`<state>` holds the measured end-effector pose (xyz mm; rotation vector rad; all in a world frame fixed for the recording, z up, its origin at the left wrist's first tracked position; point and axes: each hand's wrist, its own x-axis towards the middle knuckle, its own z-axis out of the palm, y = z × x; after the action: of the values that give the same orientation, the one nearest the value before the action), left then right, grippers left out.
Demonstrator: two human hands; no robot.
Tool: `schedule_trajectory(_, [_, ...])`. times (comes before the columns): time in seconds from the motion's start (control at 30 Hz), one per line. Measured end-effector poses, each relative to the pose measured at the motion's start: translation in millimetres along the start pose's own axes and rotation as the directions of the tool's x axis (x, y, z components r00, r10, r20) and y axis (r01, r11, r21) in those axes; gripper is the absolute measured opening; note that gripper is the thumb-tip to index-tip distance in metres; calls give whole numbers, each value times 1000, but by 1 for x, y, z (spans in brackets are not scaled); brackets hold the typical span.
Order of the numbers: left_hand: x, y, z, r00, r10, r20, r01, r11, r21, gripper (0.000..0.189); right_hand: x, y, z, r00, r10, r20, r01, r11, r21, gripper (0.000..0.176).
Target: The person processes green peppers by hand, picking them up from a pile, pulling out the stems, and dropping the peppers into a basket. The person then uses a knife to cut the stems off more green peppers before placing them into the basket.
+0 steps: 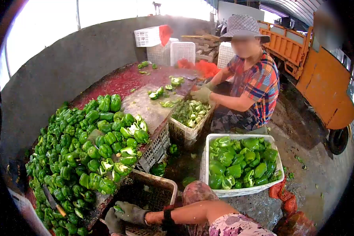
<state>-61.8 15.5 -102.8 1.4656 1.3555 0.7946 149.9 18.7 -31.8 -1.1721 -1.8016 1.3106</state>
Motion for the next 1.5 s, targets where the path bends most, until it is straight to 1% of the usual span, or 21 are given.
schedule_trajectory(0.13, [-2, -61, 19, 993, 113, -38, -117, 869, -481, 54, 12, 2, -12, 973, -14, 232, 5, 999, 41, 59])
schedule_trajectory(0.27, [-13, -23, 5, 1000, 11, 22, -8, 991, -132, 54, 21, 42, -1, 933, 4, 359, -73, 981, 180, 60])
schedule_trajectory(0.37, [-21, 25, 3, 993, -89, 82, 88, 996, 14, 56, 24, 1, -41, 774, 18, 633, -176, 967, 187, 66])
schedule_trajectory(0.43, [-25, 48, -1, 977, -153, 147, 147, 988, 50, 60, 20, 10, -38, 847, -63, 527, -15, 990, 143, 67])
schedule_trajectory(0.5, [-31, 102, 9, 979, -187, 80, 197, 970, -145, 37, 15, 8, -48, 816, -226, 532, 109, 964, 241, 64])
schedule_trajectory(0.6, [-38, 145, 16, 964, -265, -4, 212, 782, -586, 23, 15, 10, -55, 885, -87, 458, -41, 964, 261, 54])
schedule_trajectory(0.63, [-37, 140, 17, 960, -272, -60, 181, 771, -611, 25, 35, 78, -23, 884, -212, 417, 66, 939, 337, 52])
schedule_trajectory(0.67, [-33, 126, 17, 958, -266, -111, 139, 765, -629, 27, 16, 20, -51, 940, -115, 322, -55, 878, 475, 50])
schedule_trajectory(0.7, [-24, 105, 19, 913, -336, -230, 136, 784, -605, 32, 23, 16, -52, 909, 18, 417, -314, 687, 655, 44])
schedule_trajectory(0.73, [-20, 91, 20, 856, -388, -342, 131, 803, -582, 38, 25, 5, -56, 904, 43, 425, -364, 597, 715, 44])
schedule_trajectory(0.8, [-20, 101, 15, 883, -93, -460, 45, 993, -114, 49, 31, -4, -61, 907, 90, 412, -404, 467, 786, 48])
schedule_trajectory(0.83, [-22, 102, 15, 865, 82, -496, 28, 977, 212, 54, 32, -4, -59, 922, 116, 370, -369, 558, 743, 47])
schedule_trajectory(0.93, [-22, 106, 23, 923, -284, -261, 167, 904, -394, 54, 30, -10, -58, 952, 117, 282, -262, 789, 556, 44])
schedule_trajectory(1.0, [-26, 98, 32, 931, -349, -109, 218, 770, -599, 53, 28, -5, -48, 961, 118, 250, -237, 817, 525, 41])
schedule_trajectory(1.07, [-29, 96, 41, 973, -229, -10, 155, 691, -706, 49, 30, 4, -31, 967, 137, 215, -242, 757, 607, 39])
schedule_trajectory(1.2, [-33, 94, 39, 948, -317, -32, 172, 593, -787, 39, 33, 3, -12, 964, 106, 242, -220, 832, 509, 38])
schedule_trajectory(1.27, [-39, 115, 26, 903, -419, -89, 156, 514, -844, 35, 36, 10, -7, 943, 164, 290, -322, 675, 664, 39])
schedule_trajectory(1.33, [-43, 110, 16, 861, -363, -357, 52, 760, -648, 30, 44, 27, 0, 919, 223, 325, -392, 440, 808, 42])
schedule_trajectory(1.4, [-56, 123, -2, 838, -378, -392, -165, 509, -845, 35, 55, 49, 3, 869, 432, 240, -494, 737, 462, 49])
schedule_trajectory(1.43, [-65, 127, -16, 800, -364, -477, -301, 445, -843, 32, 63, 77, 1, 838, 458, 297, -507, 854, 114, 49])
schedule_trajectory(1.5, [-84, 137, -47, 719, -316, -619, -535, 316, -783, 32, 74, 131, -3, 750, 510, 422, -267, 816, -512, 51])
